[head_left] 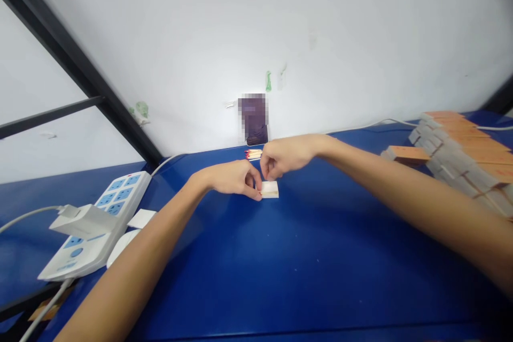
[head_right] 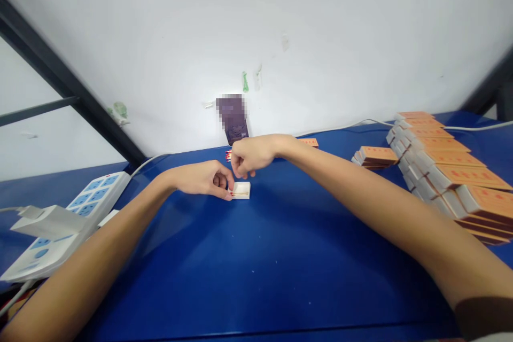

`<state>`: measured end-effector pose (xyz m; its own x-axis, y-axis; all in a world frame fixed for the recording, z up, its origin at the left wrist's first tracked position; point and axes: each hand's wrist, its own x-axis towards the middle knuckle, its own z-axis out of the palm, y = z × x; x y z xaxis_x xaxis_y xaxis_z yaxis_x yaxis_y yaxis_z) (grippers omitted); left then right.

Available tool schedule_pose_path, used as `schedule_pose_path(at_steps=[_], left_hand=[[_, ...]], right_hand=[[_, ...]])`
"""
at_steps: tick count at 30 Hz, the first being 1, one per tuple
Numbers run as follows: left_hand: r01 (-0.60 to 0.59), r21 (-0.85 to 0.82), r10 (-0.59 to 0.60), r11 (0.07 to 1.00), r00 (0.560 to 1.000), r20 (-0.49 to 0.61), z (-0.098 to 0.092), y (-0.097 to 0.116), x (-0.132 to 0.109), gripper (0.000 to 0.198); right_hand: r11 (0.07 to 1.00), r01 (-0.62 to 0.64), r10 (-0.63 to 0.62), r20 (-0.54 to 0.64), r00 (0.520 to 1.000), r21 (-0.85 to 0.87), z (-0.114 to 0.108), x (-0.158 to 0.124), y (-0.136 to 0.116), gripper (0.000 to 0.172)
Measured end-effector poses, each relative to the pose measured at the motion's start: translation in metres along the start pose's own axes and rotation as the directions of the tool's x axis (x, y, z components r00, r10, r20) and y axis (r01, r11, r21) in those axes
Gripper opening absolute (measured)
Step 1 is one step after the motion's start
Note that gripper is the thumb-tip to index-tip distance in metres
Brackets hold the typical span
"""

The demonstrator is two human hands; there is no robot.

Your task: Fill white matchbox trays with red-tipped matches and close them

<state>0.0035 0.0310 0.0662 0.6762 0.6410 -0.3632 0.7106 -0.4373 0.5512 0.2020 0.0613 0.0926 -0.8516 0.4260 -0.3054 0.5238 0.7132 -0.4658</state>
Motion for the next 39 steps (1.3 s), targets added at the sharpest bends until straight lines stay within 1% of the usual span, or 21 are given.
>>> schedule_pose_path(at_steps=[2,4,5,7,8,9,10,11,12,13,15,16,19,22,25,28,32,36,39], left_hand=[[-0.002,-0.015,0.002,1.0,1.0,-0.026,-0.004,0.0,-0.003,0.034],[-0.032,-0.04,0.029,0.999,0.997,-0.075,-0.008,-0.003,-0.004,0.036],[-0.05,-0.047,0.045,0.998,0.993,-0.111,-0.01,-0.007,-0.004,0.037],[-0.066,-0.046,0.053,0.997,0.971,-0.232,-0.011,-0.018,0.0,0.038],[-0.054,-0.03,0.042,0.998,0.949,-0.311,-0.01,-0.024,0.003,0.037],[-0.023,0.003,0.022,1.0,0.912,-0.41,-0.009,-0.031,0.007,0.035],[0.038,0.052,-0.006,0.998,0.86,-0.51,-0.006,-0.038,0.011,0.032],[0.112,0.096,-0.032,0.989,0.801,-0.598,-0.003,-0.044,0.016,0.028],[0.181,0.124,-0.055,0.976,0.751,-0.658,0.001,-0.048,0.019,0.025],[0.224,0.136,-0.067,0.965,0.713,-0.698,0.006,-0.052,0.023,0.023],[0.281,0.147,-0.09,0.948,0.682,-0.726,0.015,-0.055,0.028,0.024],[0.296,0.157,-0.092,0.942,0.679,-0.729,0.019,-0.055,0.029,0.025],[0.309,0.217,-0.058,0.926,0.684,-0.728,0.027,-0.052,0.031,0.027],[0.299,0.246,-0.028,0.922,0.684,-0.729,0.031,-0.051,0.031,0.027],[0.302,0.244,-0.018,0.922,0.661,-0.75,0.032,-0.053,0.031,0.025],[0.293,0.235,-0.011,0.927,0.646,-0.764,0.032,-0.055,0.032,0.025],[0.275,0.234,-0.002,0.933,0.65,-0.76,0.033,-0.055,0.031,0.025],[0.284,0.237,-0.005,0.929,0.65,-0.76,0.033,-0.054,0.031,0.027],[0.285,0.247,0.001,0.926,0.652,-0.758,0.033,-0.053,0.03,0.029]], right_hand=[[0.997,-0.024,0.027,-0.05,0.998,0.071,-0.001,0.001,0.008,0.026],[0.988,-0.083,0.101,-0.134,0.986,0.13,0.0,0.004,0.015,0.027],[0.983,-0.119,0.144,-0.186,0.972,0.14,0.001,0.006,0.019,0.028],[0.976,-0.182,0.209,-0.277,0.938,0.122,0.006,0.012,0.024,0.028],[0.974,-0.205,0.227,-0.315,0.922,0.101,0.008,0.015,0.027,0.028],[0.972,-0.221,0.234,-0.338,0.912,0.077,0.011,0.019,0.029,0.029],[0.971,-0.233,0.234,-0.366,0.901,0.048,0.014,0.023,0.032,0.03],[0.975,-0.221,0.204,-0.399,0.894,0.003,0.018,0.027,0.034,0.033],[0.98,-0.194,0.149,-0.45,0.88,-0.054,0.021,0.031,0.036,0.035],[0.979,-0.172,0.094,-0.511,0.855,-0.109,0.025,0.035,0.039,0.036],[0.969,-0.181,0.043,-0.606,0.794,-0.168,0.034,0.042,0.044,0.037],[0.964,-0.196,0.037,-0.642,0.766,-0.178,0.039,0.045,0.046,0.037],[0.95,-0.259,0.074,-0.683,0.726,-0.172,0.053,0.051,0.05,0.038],[0.945,-0.28,0.084,-0.699,0.71,-0.171,0.063,0.053,0.052,0.037],[0.939,-0.3,0.095,-0.716,0.691,-0.165,0.067,0.055,0.052,0.032],[0.934,-0.316,0.104,-0.719,0.687,-0.167,0.067,0.055,0.053,0.027],[0.937,-0.309,0.099,-0.72,0.687,-0.165,0.068,0.056,0.054,0.025],[0.941,-0.301,0.098,-0.723,0.684,-0.157,0.068,0.057,0.054,0.027],[0.939,-0.308,0.111,-0.711,0.694,-0.155,0.068,0.056,0.054,0.027]])
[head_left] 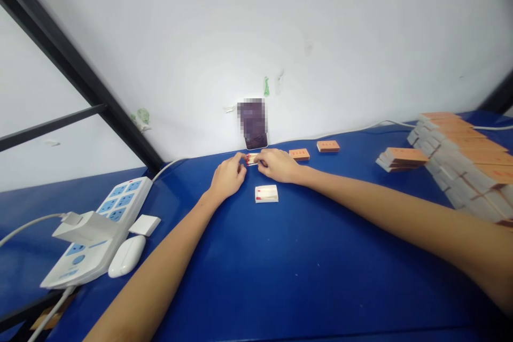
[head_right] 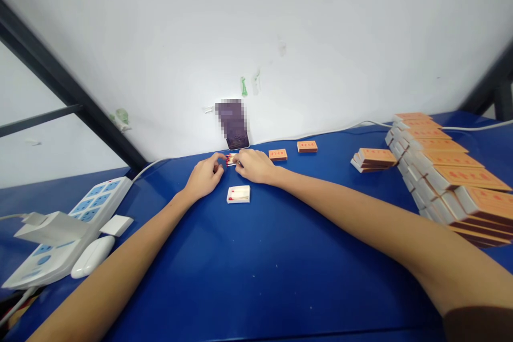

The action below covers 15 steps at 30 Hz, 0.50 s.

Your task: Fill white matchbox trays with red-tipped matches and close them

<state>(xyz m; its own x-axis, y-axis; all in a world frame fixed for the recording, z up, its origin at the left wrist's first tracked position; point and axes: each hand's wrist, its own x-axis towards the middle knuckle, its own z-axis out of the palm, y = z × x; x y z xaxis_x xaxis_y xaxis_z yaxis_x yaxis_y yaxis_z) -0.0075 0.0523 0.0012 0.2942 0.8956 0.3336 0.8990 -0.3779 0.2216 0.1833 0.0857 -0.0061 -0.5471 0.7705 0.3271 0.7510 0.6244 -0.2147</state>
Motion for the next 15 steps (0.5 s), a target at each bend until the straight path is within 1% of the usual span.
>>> schedule_pose_path(at_steps=[3,6,8,11,15], left_hand=[[0.029,0.043,-0.029,0.999,1.0,-0.006,-0.0008,0.0013,-0.001,0.029],[0.126,0.142,-0.126,0.982,0.992,-0.004,-0.0006,0.0015,-0.0017,0.038],[0.161,0.2,-0.166,0.967,0.986,0.008,0.0002,0.0009,-0.0017,0.04],[0.165,0.246,-0.176,0.955,0.984,0.026,0.0016,-0.0006,-0.0011,0.039],[0.152,0.265,-0.165,0.952,0.986,0.028,0.0014,-0.0009,-0.0004,0.04]], right_hand=[[1.0,-0.001,0.001,0.019,1.0,-0.001,-0.0008,-0.0003,-0.0007,0.024],[1.0,-0.006,0.006,0.014,1.0,0.011,-0.001,-0.0004,-0.0012,0.022],[1.0,-0.007,0.007,0.008,1.0,0.019,-0.0007,-0.0001,-0.0011,0.021],[0.999,-0.017,0.017,0.01,1.0,0.029,-0.0001,0.0009,-0.0004,0.021],[0.999,-0.02,0.019,0.013,1.0,0.037,-0.0005,0.0017,0.0006,0.019]])
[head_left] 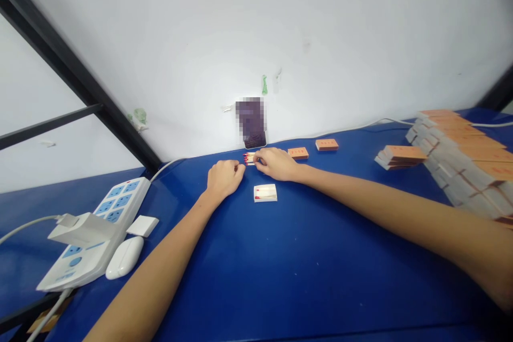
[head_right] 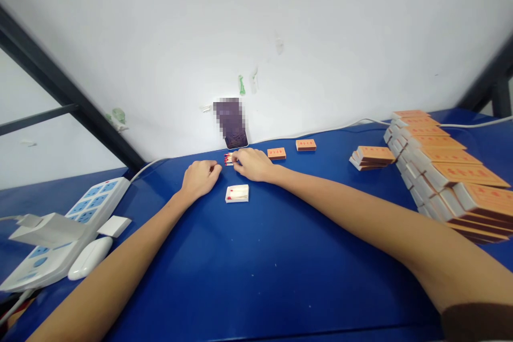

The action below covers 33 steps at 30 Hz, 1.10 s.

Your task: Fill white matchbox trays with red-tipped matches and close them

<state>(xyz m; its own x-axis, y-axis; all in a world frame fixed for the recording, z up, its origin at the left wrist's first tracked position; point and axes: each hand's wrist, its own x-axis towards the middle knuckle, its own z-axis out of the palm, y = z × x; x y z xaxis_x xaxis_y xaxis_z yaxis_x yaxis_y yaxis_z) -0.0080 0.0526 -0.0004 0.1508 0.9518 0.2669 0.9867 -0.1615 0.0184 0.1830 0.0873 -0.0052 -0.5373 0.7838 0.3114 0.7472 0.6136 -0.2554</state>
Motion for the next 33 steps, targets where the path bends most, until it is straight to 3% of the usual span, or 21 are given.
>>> schedule_pose_path(at_steps=[11,17,25,33], left_hand=[[0.0,-0.026,-0.001,1.0,1.0,-0.03,-0.003,0.001,-0.0023,0.032],[-0.079,-0.067,0.074,0.995,0.994,-0.084,-0.0066,0.0034,-0.0024,0.023],[0.013,-0.171,-0.023,0.985,0.998,-0.058,-0.0035,0.0013,-0.0045,0.026],[-0.114,-0.17,0.099,0.979,0.99,-0.098,0.0008,-0.0009,-0.0022,0.029]], right_hand=[[1.0,0.013,-0.013,0.0,1.0,-0.011,0.0007,-0.0011,-0.0008,0.028],[0.996,0.02,-0.017,0.038,0.999,-0.082,0.0006,-0.0017,-0.0014,0.032],[0.998,0.025,-0.024,0.025,0.999,-0.055,-0.0011,-0.0019,-0.0023,0.029],[0.998,-0.008,0.009,0.013,1.0,-0.066,-0.0052,-0.0044,-0.0057,0.032]])
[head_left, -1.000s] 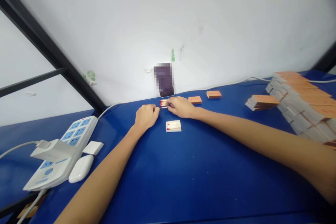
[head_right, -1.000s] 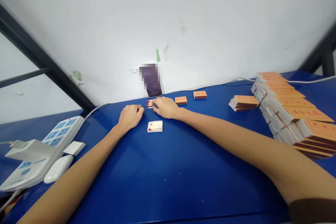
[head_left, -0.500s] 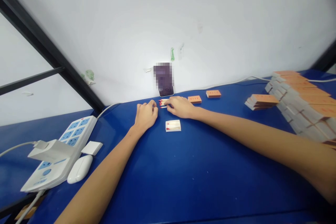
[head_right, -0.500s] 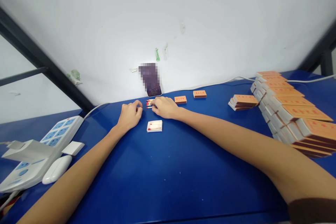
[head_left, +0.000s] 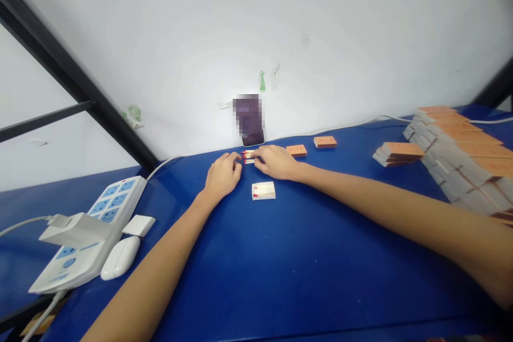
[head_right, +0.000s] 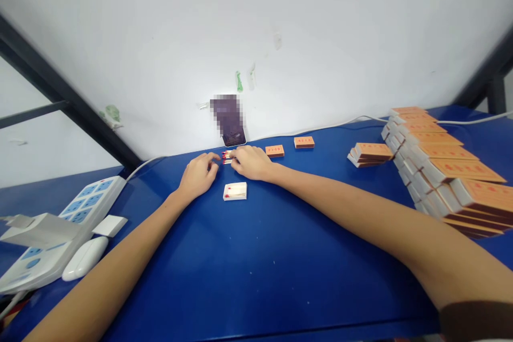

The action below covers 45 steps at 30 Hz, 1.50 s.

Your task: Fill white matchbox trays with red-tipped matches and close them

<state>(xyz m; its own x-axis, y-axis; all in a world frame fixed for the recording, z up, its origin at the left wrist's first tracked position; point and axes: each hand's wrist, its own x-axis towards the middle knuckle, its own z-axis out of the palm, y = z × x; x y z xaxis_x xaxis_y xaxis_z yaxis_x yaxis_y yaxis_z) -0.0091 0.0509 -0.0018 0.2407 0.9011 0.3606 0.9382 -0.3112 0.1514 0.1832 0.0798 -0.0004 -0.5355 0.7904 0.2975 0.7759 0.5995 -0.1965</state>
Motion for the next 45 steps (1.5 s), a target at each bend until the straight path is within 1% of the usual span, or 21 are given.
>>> schedule_pose_path(at_steps=[4,9,15,24,31,36,45], left_hand=[[0.003,0.01,-0.004,1.0,1.0,0.02,0.0007,0.0003,0.0005,0.031],[0.046,0.047,-0.049,0.998,0.998,0.047,0.0021,0.0002,0.0017,0.038],[0.038,0.055,-0.042,0.998,0.996,0.078,0.0034,-0.0017,0.0026,0.041],[0.017,0.049,-0.021,0.999,0.996,0.082,0.0033,-0.0026,0.0018,0.041],[0.01,0.018,-0.011,1.0,0.998,0.066,0.0029,-0.0024,0.0017,0.04],[-0.026,-0.001,0.026,1.0,0.998,0.062,0.0027,-0.0026,0.0016,0.04],[-0.041,0.0,0.041,0.999,0.997,0.061,0.0036,-0.004,0.0021,0.039]], right_hand=[[1.0,-0.003,0.003,0.006,1.0,-0.023,0.0004,-0.0002,0.0002,0.034],[0.999,-0.014,0.014,0.018,1.0,-0.03,0.0012,-0.0001,0.0004,0.035],[0.999,-0.017,0.018,0.027,0.999,-0.033,0.0003,-0.0006,0.0006,0.036],[1.0,-0.014,0.014,0.023,1.0,-0.017,-0.0002,-0.0005,-0.0001,0.036],[1.0,-0.022,0.023,0.027,0.999,-0.022,0.0003,0.0,0.0,0.041],[1.0,-0.012,0.013,0.034,0.999,-0.021,-0.0001,-0.0001,0.0001,0.039],[1.0,0.006,-0.006,0.021,1.0,-0.027,0.0025,0.0002,0.0028,0.038]])
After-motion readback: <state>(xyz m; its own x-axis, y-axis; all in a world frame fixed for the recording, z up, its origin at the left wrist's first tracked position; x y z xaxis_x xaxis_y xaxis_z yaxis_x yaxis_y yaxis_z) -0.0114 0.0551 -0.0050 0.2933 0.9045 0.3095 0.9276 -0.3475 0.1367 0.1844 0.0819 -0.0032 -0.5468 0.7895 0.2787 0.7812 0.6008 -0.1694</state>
